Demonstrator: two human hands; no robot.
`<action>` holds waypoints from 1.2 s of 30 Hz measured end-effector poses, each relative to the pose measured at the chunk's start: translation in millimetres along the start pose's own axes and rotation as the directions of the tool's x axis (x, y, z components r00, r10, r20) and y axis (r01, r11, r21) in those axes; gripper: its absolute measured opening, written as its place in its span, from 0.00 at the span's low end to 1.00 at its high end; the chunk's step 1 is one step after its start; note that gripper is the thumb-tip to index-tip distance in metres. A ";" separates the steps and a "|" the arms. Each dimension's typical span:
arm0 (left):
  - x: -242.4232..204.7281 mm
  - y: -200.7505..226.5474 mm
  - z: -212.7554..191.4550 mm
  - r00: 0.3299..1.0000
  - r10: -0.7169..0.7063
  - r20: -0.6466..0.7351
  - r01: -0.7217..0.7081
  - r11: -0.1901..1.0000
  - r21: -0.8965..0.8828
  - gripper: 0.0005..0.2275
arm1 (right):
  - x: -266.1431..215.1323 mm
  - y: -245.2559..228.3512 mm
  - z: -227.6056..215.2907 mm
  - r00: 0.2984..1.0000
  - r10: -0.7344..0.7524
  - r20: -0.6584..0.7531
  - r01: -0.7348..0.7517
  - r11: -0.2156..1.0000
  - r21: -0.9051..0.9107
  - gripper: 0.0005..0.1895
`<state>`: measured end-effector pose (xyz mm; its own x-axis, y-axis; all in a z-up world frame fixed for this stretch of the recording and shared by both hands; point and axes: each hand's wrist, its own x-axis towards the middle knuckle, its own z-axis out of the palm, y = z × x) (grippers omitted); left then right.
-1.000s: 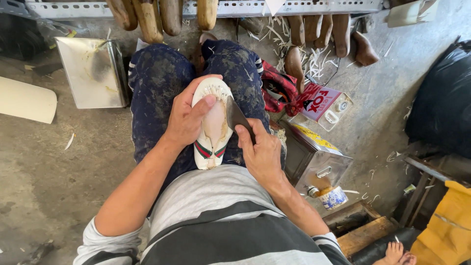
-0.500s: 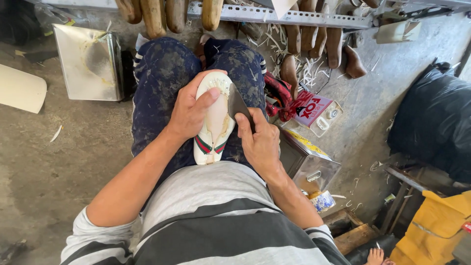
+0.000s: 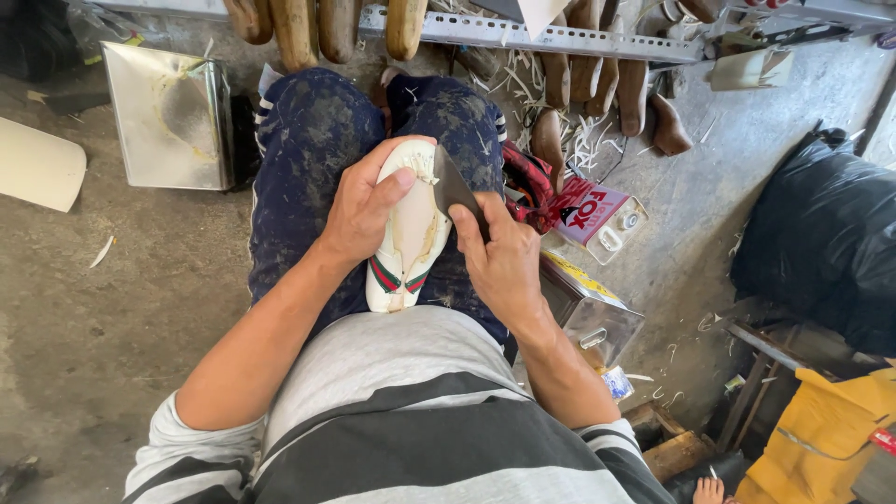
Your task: A person in a workshop trims the edges of a shoe sole with a knife and hammers it into shape on a last.
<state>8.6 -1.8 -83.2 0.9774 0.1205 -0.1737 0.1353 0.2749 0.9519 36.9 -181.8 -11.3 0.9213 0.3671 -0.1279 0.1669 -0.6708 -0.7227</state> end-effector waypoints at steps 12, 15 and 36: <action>2.5 0.3 3.0 0.999 -0.003 -0.047 0.008 0.994 0.109 0.18 | 19.8 -6.0 -11.5 0.998 0.001 0.062 -0.002 1.000 0.020 0.09; -0.5 -3.0 4.6 0.998 -0.027 -0.050 0.033 0.992 0.125 0.18 | 35.1 -5.0 -16.0 0.995 -0.053 0.084 0.054 0.998 -0.011 0.09; 2.2 -5.7 6.7 0.998 -0.020 -0.062 0.030 0.986 0.161 0.16 | 48.4 4.5 -38.3 0.953 -0.129 0.275 0.161 0.982 -0.098 0.11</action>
<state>11.1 -9.4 -87.4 0.9625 0.1743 -0.2080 0.1887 0.1209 0.9746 95.7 -191.7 5.3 0.7595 0.6137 -0.2158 0.3466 -0.6626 -0.6640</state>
